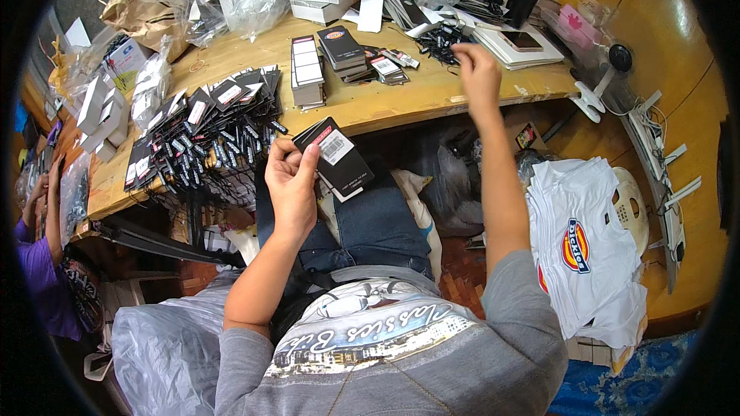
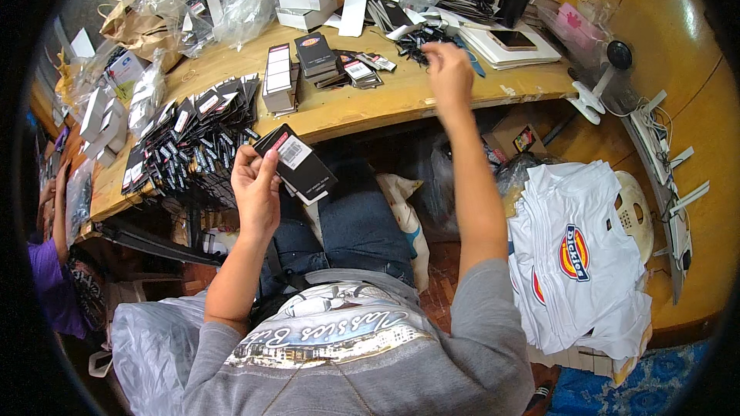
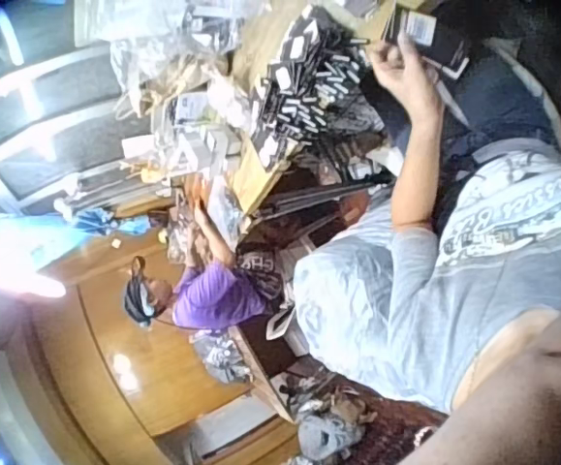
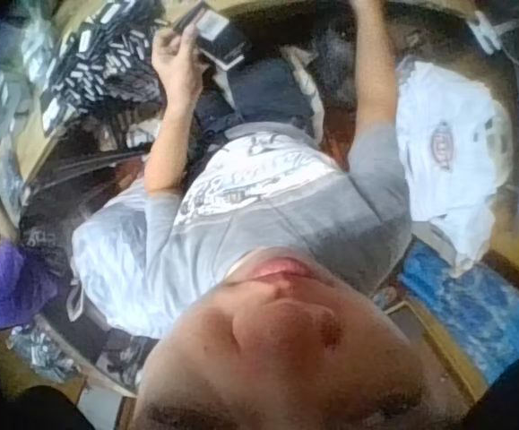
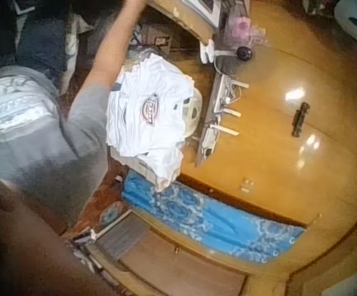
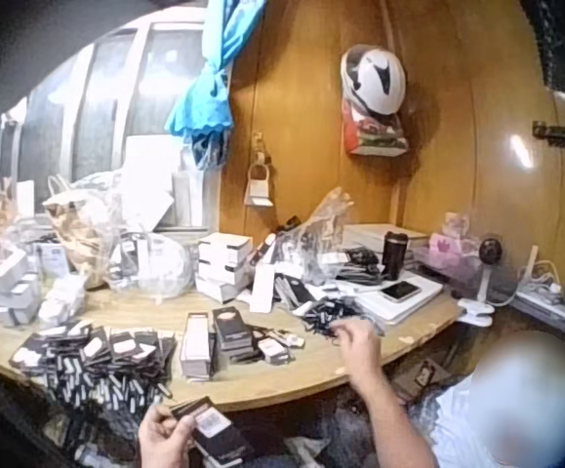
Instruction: The person sits on the floor and assembles keychains by attaching black plastic clips to rectangular tags. They pick up tags and clips from a cluttered table, connect them, and place the finished items into a pile. The person also handles a plastic bag containing clips and a white box during the process.
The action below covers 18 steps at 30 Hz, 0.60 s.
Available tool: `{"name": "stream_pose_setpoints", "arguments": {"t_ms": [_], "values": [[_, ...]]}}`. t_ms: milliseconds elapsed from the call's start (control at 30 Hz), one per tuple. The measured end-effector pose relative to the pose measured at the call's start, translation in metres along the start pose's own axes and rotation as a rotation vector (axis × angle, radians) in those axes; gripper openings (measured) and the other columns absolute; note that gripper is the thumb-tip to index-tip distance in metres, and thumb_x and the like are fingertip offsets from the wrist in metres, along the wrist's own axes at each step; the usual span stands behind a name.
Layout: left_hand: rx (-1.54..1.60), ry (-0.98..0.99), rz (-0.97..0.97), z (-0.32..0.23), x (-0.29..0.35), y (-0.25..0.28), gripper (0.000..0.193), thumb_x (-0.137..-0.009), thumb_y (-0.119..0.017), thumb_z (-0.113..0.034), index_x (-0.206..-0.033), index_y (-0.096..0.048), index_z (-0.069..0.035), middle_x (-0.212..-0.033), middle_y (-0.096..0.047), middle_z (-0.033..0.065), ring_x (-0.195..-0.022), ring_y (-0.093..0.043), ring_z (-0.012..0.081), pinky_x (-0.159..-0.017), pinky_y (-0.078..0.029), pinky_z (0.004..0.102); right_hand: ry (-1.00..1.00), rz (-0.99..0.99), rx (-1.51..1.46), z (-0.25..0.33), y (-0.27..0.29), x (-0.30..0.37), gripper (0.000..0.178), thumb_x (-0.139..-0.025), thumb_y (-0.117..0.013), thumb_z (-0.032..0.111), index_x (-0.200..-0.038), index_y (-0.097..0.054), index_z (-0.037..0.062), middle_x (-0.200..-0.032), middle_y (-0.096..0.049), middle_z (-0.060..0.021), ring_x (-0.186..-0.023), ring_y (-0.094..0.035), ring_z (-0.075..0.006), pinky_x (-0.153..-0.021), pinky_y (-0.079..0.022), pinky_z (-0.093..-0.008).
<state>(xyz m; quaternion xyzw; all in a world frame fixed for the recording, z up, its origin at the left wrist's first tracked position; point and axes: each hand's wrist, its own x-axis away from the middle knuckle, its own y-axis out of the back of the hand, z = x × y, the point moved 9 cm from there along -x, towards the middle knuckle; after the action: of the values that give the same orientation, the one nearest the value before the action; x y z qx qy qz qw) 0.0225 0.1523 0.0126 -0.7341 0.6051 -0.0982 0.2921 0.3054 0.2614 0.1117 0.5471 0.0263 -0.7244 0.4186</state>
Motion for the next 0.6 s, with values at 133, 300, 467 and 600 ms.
{"name": "stream_pose_setpoints", "arguments": {"t_ms": [133,300,467,600], "values": [[0.024,0.043,0.039,-0.004,0.007,-0.002,0.015,-0.079,-0.052,-0.003,-0.082,-0.038,-0.009,-0.069,-0.055,0.0018,-0.055,-0.049,0.0033,-0.045,-0.035,0.0147,-0.095,0.159,0.137,-0.079,-0.030,-0.039,0.014,-0.070,-0.053,0.004,-0.077,-0.064,0.0111,-0.078,-0.058,-0.0092,-0.077,-0.052,-0.0266,-0.070,-0.041,-0.0343],[0.009,0.086,0.008,0.004,0.013,0.002,0.019,-0.077,-0.055,-0.003,-0.081,-0.037,-0.008,-0.058,-0.044,-0.0050,-0.047,-0.035,0.0003,-0.042,-0.026,0.0144,0.001,0.384,0.420,-0.076,-0.069,-0.052,0.019,-0.070,-0.053,0.006,-0.077,-0.065,0.0179,-0.084,-0.054,-0.0069,-0.091,-0.046,-0.0247,-0.076,-0.039,-0.0336],[-0.007,0.106,-0.045,0.001,0.017,0.004,0.018,-0.077,-0.055,-0.002,-0.082,-0.038,-0.008,-0.059,-0.045,-0.0045,-0.049,-0.036,0.0008,-0.045,-0.028,0.0148,0.179,0.435,0.468,-0.071,-0.090,-0.051,0.023,-0.073,-0.048,0.005,-0.080,-0.064,0.0205,-0.090,-0.050,-0.0080,-0.092,-0.046,-0.0239,-0.076,-0.039,-0.0347],[0.015,0.116,-0.040,0.007,0.018,0.011,0.018,-0.077,-0.055,-0.002,-0.083,-0.038,-0.008,-0.058,-0.043,-0.0049,-0.050,-0.036,0.0014,-0.046,-0.028,0.0154,0.228,0.495,0.467,-0.065,-0.098,-0.053,0.021,-0.073,-0.048,0.008,-0.082,-0.062,0.0204,-0.087,-0.048,-0.0072,-0.091,-0.046,-0.0229,-0.076,-0.038,-0.0347]]}}
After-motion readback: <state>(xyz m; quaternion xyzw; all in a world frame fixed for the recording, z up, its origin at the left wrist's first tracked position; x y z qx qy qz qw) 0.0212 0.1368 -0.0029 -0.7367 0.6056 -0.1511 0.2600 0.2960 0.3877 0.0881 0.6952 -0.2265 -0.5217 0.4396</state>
